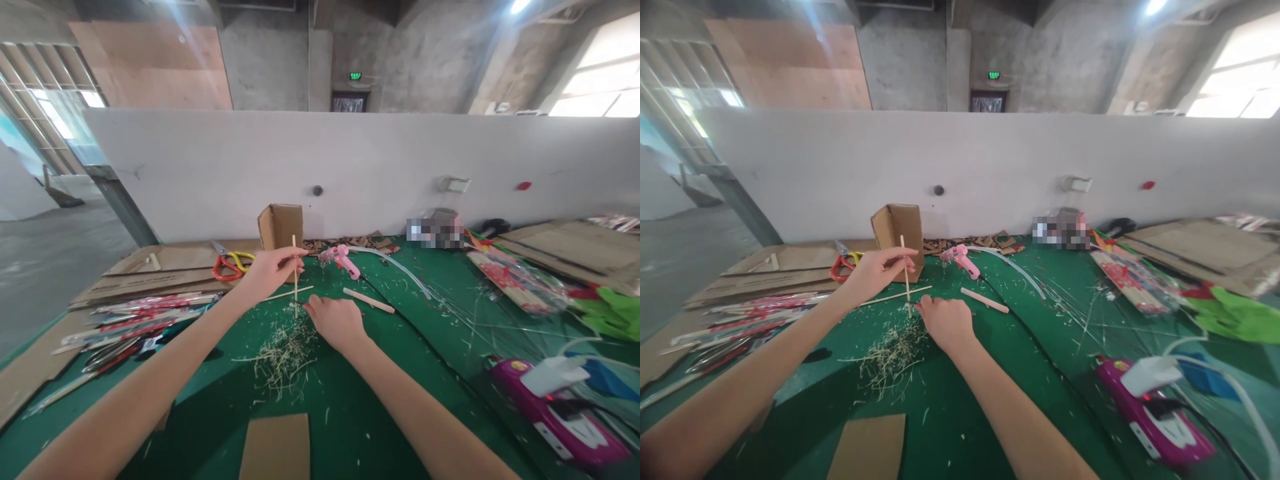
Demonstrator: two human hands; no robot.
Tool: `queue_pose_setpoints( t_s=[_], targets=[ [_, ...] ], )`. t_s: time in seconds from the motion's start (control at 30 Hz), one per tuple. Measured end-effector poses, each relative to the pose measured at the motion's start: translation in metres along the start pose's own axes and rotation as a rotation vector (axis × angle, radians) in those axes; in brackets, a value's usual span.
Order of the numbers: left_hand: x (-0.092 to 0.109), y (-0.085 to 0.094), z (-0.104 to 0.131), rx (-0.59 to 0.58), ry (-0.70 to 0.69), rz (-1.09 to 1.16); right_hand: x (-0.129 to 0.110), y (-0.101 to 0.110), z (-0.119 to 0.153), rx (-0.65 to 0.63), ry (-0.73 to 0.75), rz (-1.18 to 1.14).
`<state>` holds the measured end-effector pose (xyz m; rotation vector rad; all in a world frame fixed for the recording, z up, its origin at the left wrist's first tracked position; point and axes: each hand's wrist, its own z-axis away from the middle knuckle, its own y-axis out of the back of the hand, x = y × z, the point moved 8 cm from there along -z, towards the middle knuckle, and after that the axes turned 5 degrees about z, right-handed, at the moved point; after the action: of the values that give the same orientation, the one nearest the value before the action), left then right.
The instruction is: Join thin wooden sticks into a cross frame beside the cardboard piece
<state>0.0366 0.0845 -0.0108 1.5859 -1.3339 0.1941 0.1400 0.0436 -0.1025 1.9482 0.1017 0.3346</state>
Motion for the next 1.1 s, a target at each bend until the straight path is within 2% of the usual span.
queue_pose_setpoints(
  t_s=[0.07, 0.2, 0.37, 0.5, 0.57, 0.8, 1.1],
  targets=[
    [0.0, 0.0, 0.0, -0.001, 0.001, -0.015, -0.002, -0.001, 0.001, -0.026, 0.029, -0.006],
    [0.0, -0.002, -0.001, -0.022, -0.014, 0.018, 0.006, 0.005, 0.001, 0.001, -0.06, 0.023],
    [-0.006, -0.003, -0.001, -0.017, -0.027, 0.067, 0.001, -0.003, 0.001, -0.109, -0.006, 0.04],
    [-0.007, -0.004, 0.0, 0.009, -0.022, 0.159, 0.007, 0.007, -0.001, -0.021, -0.067, 0.043],
    [-0.008, -0.005, -0.001, 0.0, -0.014, 0.187, 0.01, 0.008, -0.001, -0.017, -0.086, 0.038],
    [-0.019, -0.003, -0.004, -0.021, 0.024, 0.1, 0.007, 0.003, -0.001, -0.109, -0.03, 0.029],
    [-0.017, -0.006, -0.004, -0.047, 0.028, 0.152, 0.001, -0.007, 0.004, -0.164, 0.05, 0.024]
  ],
)
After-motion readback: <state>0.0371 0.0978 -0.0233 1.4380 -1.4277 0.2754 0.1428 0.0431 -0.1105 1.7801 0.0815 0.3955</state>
